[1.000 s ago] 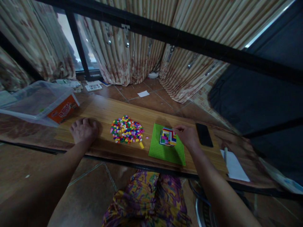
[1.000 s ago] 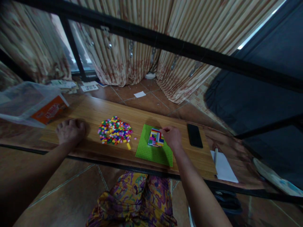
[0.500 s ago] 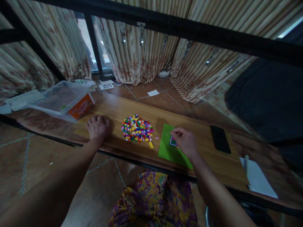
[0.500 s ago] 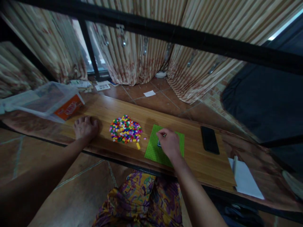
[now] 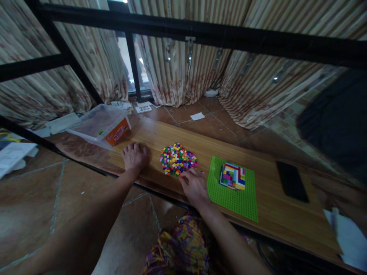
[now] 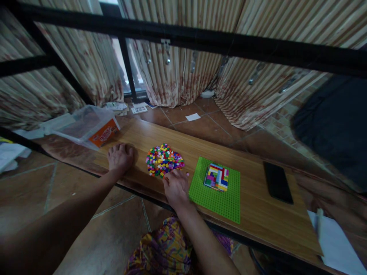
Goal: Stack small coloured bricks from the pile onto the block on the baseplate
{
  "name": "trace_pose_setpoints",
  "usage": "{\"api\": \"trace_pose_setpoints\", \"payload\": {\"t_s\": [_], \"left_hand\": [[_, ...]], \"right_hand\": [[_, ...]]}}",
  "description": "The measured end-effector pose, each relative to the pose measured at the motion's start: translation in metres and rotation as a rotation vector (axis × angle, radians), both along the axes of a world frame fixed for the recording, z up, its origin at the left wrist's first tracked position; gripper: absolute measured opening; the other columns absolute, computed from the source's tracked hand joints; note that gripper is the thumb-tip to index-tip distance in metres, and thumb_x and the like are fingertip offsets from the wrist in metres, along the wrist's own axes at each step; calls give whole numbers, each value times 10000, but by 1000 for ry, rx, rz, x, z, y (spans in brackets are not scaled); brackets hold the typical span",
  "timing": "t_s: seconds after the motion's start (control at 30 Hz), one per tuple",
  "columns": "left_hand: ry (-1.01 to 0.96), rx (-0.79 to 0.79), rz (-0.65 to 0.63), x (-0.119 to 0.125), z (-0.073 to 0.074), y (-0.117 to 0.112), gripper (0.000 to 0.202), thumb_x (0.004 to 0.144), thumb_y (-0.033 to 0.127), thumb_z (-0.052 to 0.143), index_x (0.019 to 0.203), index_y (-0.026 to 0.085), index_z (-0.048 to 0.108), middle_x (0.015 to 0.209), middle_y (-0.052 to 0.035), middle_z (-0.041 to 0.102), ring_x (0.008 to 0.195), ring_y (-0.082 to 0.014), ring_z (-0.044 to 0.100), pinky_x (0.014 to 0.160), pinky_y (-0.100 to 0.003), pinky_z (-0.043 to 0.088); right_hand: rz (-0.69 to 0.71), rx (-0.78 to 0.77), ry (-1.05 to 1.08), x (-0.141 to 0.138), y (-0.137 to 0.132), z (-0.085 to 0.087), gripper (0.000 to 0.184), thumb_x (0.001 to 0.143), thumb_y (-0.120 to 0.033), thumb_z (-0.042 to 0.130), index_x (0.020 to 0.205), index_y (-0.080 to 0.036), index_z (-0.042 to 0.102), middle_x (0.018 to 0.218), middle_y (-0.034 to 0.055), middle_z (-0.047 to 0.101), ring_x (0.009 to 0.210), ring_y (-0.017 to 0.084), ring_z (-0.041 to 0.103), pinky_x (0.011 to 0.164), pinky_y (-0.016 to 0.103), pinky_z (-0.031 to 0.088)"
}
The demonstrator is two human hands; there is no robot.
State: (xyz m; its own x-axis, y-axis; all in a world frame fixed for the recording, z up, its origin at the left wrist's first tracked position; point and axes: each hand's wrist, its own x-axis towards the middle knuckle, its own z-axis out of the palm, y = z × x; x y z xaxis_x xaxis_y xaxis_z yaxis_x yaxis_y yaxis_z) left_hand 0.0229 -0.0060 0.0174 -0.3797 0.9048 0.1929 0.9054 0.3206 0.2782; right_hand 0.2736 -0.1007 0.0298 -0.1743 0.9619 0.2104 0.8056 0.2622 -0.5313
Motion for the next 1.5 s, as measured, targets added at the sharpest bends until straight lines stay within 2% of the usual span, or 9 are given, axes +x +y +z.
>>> {"api": "trace_pose_setpoints", "payload": {"t_s": [0.1, 0.23, 0.6, 0.8, 0.93, 1.07, 1.23, 1.37, 1.5], "left_hand": [[5, 0, 4, 0, -1, 0, 509, 907, 409, 405, 1307, 143, 573, 1355, -189, 547, 1274, -355, 444, 1081, -502, 325], [4, -11, 13, 0, 0, 0, 510, 915, 406, 392, 1315, 144, 569, 1363, -182, 545, 1277, -352, 444, 1079, -498, 324], [8, 5, 4, 1, -1, -1, 504, 915, 400, 398, 1319, 144, 559, 1352, -181, 548, 1271, -346, 448, 1076, -487, 329], [9, 0, 4, 0, -2, 0, 498, 920, 404, 390, 1302, 140, 570, 1357, -177, 542, 1264, -352, 445, 1081, -485, 326], [23, 14, 6, 1, -3, 0, 482, 916, 397, 403, 1283, 141, 582, 1342, -173, 556, 1257, -348, 453, 1082, -479, 333], [27, 26, 8, 0, -4, 0, 471, 913, 396, 416, 1274, 146, 587, 1338, -174, 558, 1260, -345, 455, 1083, -480, 338], [20, 31, 9, -1, -6, 1, 477, 913, 399, 414, 1276, 143, 588, 1339, -180, 556, 1267, -349, 454, 1087, -490, 335], [27, 30, 14, 0, -4, 1, 482, 912, 399, 413, 1278, 141, 591, 1342, -171, 561, 1251, -349, 466, 1082, -488, 340], [23, 31, 19, 1, -3, 1, 479, 914, 397, 406, 1269, 139, 598, 1338, -168, 566, 1252, -350, 464, 1081, -485, 340]], "right_hand": [[41, -3, -68, -9, 2, -3, 62, 867, -263, 665, 821, -255, 707, 905, 39, 658, 944, 234, 584, 867, 354, 400], [84, -8, -132, -10, 8, -6, 80, 879, -234, 649, 834, -251, 713, 937, 49, 664, 968, 241, 569, 850, 359, 381], [-28, 86, -147, 28, 21, 1, 192, 902, -147, 555, 860, -246, 714, 921, 48, 687, 900, 221, 568, 803, 341, 359], [30, 16, -127, 10, 15, 6, 178, 919, -185, 566, 906, -252, 730, 965, 45, 693, 970, 236, 567, 840, 353, 358], [91, -35, -158, -4, 14, 3, 216, 915, -191, 576, 1042, -269, 733, 1031, 45, 683, 1030, 243, 550, 885, 364, 360], [132, -46, -207, -6, 17, 2, 300, 915, -191, 564, 1166, -279, 701, 1090, 56, 667, 1040, 246, 536, 891, 373, 365], [94, -54, -208, 5, 18, 5, 240, 904, -176, 561, 1046, -258, 736, 1075, 62, 664, 1064, 248, 526, 918, 370, 364], [47, -38, -169, 12, 21, 8, 290, 887, -105, 520, 998, -249, 746, 1057, 56, 664, 1036, 230, 536, 919, 350, 363], [11, -12, -156, 9, 29, 11, 272, 931, -154, 498, 994, -244, 746, 1024, 58, 664, 1002, 230, 538, 902, 353, 358]]}}
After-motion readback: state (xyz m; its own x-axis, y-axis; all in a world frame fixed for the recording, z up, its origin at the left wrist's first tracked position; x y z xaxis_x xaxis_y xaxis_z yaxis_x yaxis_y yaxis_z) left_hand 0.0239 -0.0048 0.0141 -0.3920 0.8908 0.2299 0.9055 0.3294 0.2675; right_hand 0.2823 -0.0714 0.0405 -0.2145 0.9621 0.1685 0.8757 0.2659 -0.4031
